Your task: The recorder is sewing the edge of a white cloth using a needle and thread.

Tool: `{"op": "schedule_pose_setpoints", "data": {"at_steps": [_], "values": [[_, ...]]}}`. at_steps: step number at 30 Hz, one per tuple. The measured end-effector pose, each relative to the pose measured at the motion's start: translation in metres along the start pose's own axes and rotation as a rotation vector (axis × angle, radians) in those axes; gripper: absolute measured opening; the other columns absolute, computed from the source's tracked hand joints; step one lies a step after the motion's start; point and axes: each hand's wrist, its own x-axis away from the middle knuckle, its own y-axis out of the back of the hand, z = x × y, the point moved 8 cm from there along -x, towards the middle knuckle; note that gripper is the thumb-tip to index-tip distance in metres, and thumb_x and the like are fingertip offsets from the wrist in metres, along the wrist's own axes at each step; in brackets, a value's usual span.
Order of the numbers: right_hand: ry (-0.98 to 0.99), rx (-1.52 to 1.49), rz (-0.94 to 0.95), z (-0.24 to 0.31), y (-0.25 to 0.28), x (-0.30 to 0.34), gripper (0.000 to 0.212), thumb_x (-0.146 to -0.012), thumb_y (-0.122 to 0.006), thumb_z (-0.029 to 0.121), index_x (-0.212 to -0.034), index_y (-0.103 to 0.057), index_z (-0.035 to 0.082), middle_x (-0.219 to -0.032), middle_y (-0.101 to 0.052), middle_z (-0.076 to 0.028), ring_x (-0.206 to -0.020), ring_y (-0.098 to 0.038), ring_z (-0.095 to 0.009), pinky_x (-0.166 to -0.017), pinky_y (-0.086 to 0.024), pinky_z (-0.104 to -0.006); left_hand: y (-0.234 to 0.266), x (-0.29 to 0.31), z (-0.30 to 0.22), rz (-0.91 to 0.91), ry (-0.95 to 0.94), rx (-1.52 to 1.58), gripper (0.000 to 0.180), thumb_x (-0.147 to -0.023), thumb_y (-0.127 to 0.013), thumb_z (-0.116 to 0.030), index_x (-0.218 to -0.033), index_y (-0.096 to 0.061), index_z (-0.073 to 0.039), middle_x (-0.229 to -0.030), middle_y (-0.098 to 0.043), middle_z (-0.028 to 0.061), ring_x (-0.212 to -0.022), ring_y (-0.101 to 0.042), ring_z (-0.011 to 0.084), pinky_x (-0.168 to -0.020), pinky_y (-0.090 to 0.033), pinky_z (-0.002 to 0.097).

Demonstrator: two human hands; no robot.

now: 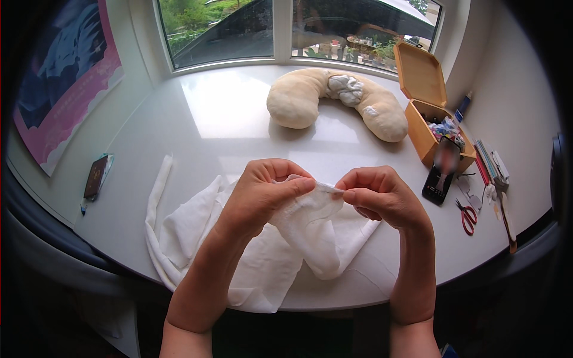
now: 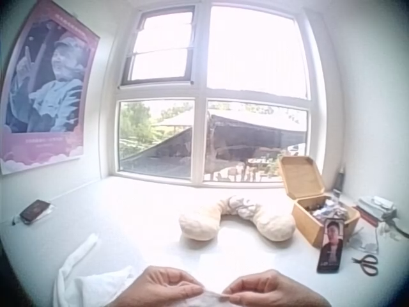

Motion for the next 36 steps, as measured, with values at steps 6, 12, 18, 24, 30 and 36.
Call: {"op": "schedule_pose_setpoints", "data": {"at_steps": [6, 12, 18, 24, 30, 36], "values": [[0.002, -0.01, 0.003, 0.001, -0.001, 0.001, 0.018, -0.088, -0.058, 0.014, -0.097, -0.064, -0.001, -0.057, -0.048, 0.006, -0.046, -0.035, 0.0, -0.041, -0.027, -0.0163, 0.0, 0.0, 0.001, -0.004, 0.001, 0.0, 0.014, -0.079, -0.069, -0.013, -0.083, -0.066, 0.001, -0.072, -0.065, 0.0073, -0.062, -0.06, 0.0104, -0.057, -0.049, 0.022], [-0.007, -0.046, 0.03, -0.003, -0.011, -0.005, 0.019, -0.088, -0.059, 0.016, -0.096, -0.063, 0.0, -0.059, -0.049, 0.006, -0.048, -0.037, 0.0, -0.041, -0.028, -0.0164, -0.008, 0.002, 0.001, 0.032, -0.015, -0.023, 0.014, -0.079, -0.069, -0.013, -0.084, -0.066, 0.001, -0.073, -0.065, 0.0063, -0.064, -0.06, 0.0098, -0.059, -0.048, 0.0218], [0.025, -0.038, 0.001, -0.001, 0.0, -0.001, 0.019, -0.089, -0.059, 0.017, -0.094, -0.063, 0.0, -0.059, -0.048, 0.006, -0.047, -0.037, 0.0, -0.041, -0.027, -0.0164, -0.01, 0.003, -0.006, 0.076, -0.016, -0.001, 0.021, -0.079, -0.07, -0.018, -0.089, -0.066, -0.001, -0.077, -0.065, 0.0057, -0.07, -0.061, 0.0108, -0.065, -0.048, 0.0209], [0.026, 0.007, -0.032, 0.001, 0.005, 0.0, 0.019, -0.089, -0.058, 0.017, -0.096, -0.062, -0.001, -0.058, -0.047, 0.007, -0.047, -0.036, 0.0, -0.042, -0.027, -0.0162, 0.005, 0.002, 0.005, 0.073, 0.093, -0.101, 0.023, -0.078, -0.072, -0.021, -0.088, -0.065, -0.001, -0.075, -0.065, 0.0069, -0.067, -0.061, 0.0126, -0.064, -0.048, 0.0236], [0.018, -0.001, -0.033, 0.001, 0.005, -0.001, 0.019, -0.089, -0.057, 0.016, -0.096, -0.062, -0.001, -0.058, -0.047, 0.007, -0.047, -0.036, 0.0, -0.042, -0.028, -0.0162, 0.007, 0.002, 0.003, -0.009, 0.091, 0.024, 0.021, -0.077, -0.073, -0.018, -0.084, -0.066, 0.0, -0.073, -0.065, 0.0072, -0.064, -0.061, 0.0125, -0.062, -0.048, 0.0242], [0.012, 0.019, -0.038, 0.0, 0.004, -0.001, 0.02, -0.089, -0.057, 0.015, -0.097, -0.062, -0.003, -0.058, -0.049, 0.005, -0.047, -0.038, 0.0, -0.042, -0.029, -0.0161, 0.002, 0.002, 0.001, 0.014, 0.056, 0.016, 0.017, -0.08, -0.069, -0.014, -0.085, -0.067, 0.002, -0.072, -0.066, 0.0058, -0.061, -0.059, 0.0085, -0.056, -0.047, 0.0208]]}}
